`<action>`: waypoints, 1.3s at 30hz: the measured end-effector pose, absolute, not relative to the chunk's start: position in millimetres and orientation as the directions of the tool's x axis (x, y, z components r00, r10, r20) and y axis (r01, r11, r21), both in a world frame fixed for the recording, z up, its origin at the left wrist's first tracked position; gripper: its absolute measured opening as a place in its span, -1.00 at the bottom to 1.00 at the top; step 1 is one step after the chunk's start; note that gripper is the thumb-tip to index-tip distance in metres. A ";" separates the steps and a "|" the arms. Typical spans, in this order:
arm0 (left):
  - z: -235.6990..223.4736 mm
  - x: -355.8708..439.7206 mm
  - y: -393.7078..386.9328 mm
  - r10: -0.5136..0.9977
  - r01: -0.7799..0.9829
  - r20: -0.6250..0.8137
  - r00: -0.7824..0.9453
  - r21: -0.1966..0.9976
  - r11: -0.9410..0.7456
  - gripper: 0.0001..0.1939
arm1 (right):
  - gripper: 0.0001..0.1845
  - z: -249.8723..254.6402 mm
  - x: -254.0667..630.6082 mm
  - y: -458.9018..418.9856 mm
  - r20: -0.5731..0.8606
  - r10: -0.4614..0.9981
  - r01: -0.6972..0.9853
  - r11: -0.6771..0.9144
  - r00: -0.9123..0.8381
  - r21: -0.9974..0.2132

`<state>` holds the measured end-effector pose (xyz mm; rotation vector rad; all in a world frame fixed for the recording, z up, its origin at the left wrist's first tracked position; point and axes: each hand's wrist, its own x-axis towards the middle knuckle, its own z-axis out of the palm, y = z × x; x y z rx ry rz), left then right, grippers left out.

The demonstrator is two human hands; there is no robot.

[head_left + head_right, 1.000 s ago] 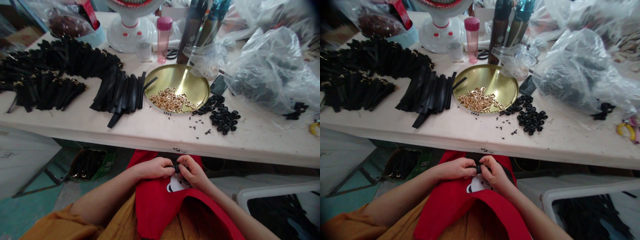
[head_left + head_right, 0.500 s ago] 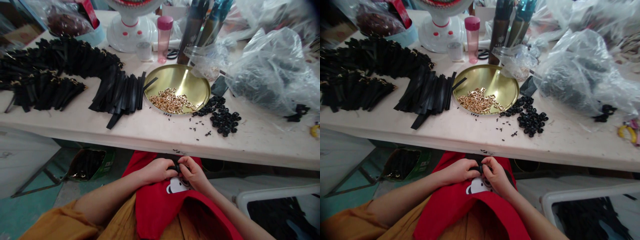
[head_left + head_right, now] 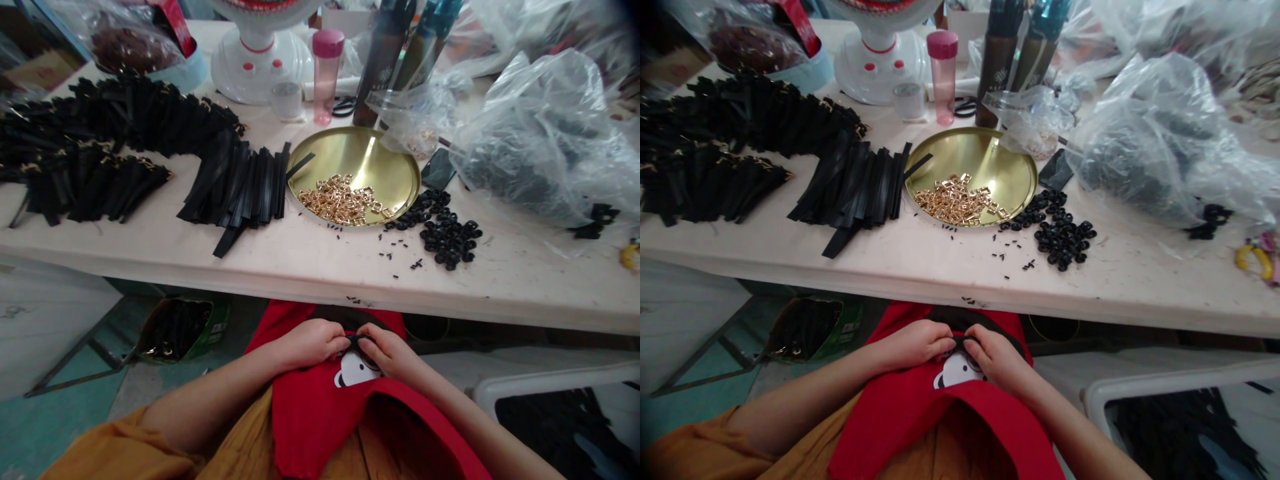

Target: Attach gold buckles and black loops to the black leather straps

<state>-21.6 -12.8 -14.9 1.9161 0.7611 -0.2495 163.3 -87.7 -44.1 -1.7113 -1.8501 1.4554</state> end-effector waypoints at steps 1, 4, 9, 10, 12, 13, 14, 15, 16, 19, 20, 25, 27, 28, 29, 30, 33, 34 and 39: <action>-16.0 -20.7 -15.3 0.391 0.608 -0.484 0.782 0.731 -0.310 -0.69 | -0.79 -44.7 162.0 -89.6 -0.421 0.852 0.666 -0.119 -0.312 -0.736; -20.4 -17.2 -22.9 0.401 0.611 -0.467 0.788 0.669 -0.422 -0.69 | -0.77 -48.1 158.2 -96.3 -0.416 0.832 0.719 -0.029 -0.368 -0.694; -16.8 -19.2 -26.3 0.409 0.605 -0.457 0.790 0.691 -0.396 -0.74 | -0.76 -54.6 156.8 -104.0 -0.380 0.876 0.565 -0.160 -0.297 -0.809; -15.3 -20.2 -26.2 0.410 0.603 -0.457 0.789 0.702 -0.378 -0.77 | -0.75 -55.7 156.5 -104.7 -0.388 0.881 0.534 -0.197 -0.273 -0.823; -14.0 -21.1 -27.0 0.412 0.608 -0.466 0.783 0.711 -0.353 -0.79 | -0.73 -57.8 155.3 -105.9 -0.387 0.890 0.510 -0.224 -0.239 -0.830; -14.5 -20.7 -28.3 0.415 0.613 -0.469 0.779 0.710 -0.346 -0.79 | -0.74 -58.7 154.5 -106.6 -0.366 0.901 0.514 -0.206 -0.233 -0.833; -15.6 -19.6 -30.1 0.423 0.618 -0.470 0.774 0.708 -0.343 -0.77 | -0.74 -59.4 153.7 -107.5 -0.336 0.913 0.521 -0.175 -0.232 -0.835; -17.1 -18.1 -32.3 0.433 0.623 -0.469 0.769 0.702 -0.345 -0.76 | -0.74 -59.7 153.1 -108.6 -0.307 0.922 0.527 -0.144 -0.237 -0.838; -18.5 -16.4 -34.5 0.444 0.629 -0.469 0.764 0.694 -0.349 -0.74 | -0.73 -59.6 152.7 -109.6 -0.288 0.925 0.526 -0.121 -0.248 -0.842; -18.2 -12.8 -36.0 0.457 0.655 -0.484 0.746 0.659 -0.370 -0.73 | -0.70 -55.8 153.4 -109.5 -0.271 0.922 0.501 -0.103 -0.276 -0.859; -15.8 -12.4 -32.9 0.454 0.655 -0.486 0.747 0.655 -0.377 -0.74 | -0.70 -53.3 154.3 -106.8 -0.264 0.926 0.490 -0.105 -0.269 -0.865; 6.7 -12.4 13.8 0.584 0.605 -0.286 0.760 0.641 -0.473 -0.71 | -0.59 -33.3 160.2 -61.7 -0.214 0.975 0.380 -0.176 -0.060 -0.908; 10.7 -9.6 39.5 0.694 0.638 -0.148 0.705 0.560 -0.528 -0.69 | -0.56 -27.0 162.9 -33.9 -0.179 0.984 0.354 -0.171 0.011 -0.919; 9.9 -7.5 51.8 0.727 0.664 -0.098 0.679 0.503 -0.553 -0.70 | -0.55 -25.9 164.6 -20.6 -0.142 0.989 0.375 -0.145 0.035 -0.916; 7.4 -5.3 63.0 0.744 0.690 -0.069 0.665 0.440 -0.576 -0.72 | -0.56 -26.3 166.8 -8.8 -0.095 0.994 0.419 -0.110 0.057 -0.901; 3.8 -3.5 73.2 0.750 0.712 -0.060 0.659 0.372 -0.596 -0.74 | -0.56 -28.3 169.4 0.9 -0.048 0.996 0.478 -0.079 0.077 -0.875; -5.1 -4.6 99.0 0.745 0.729 -0.037 0.667 0.240 -0.641 -0.73 | -0.59 -41.9 177.9 14.3 0.032 0.995 0.607 -0.031 0.093 -0.794; -5.1 -7.9 107.7 0.743 0.727 -0.015 0.669 0.223 -0.650 -0.71 | -0.61 -47.8 180.4 14.1 0.055 0.994 0.621 -0.014 0.092 -0.783; 14.5 -37.7 167.1 0.940 0.940 -0.002 0.341 0.031 -0.341 -0.69 | -0.77 -72.5 186.4 2.9 0.302 0.951 0.657 0.184 0.069 -0.731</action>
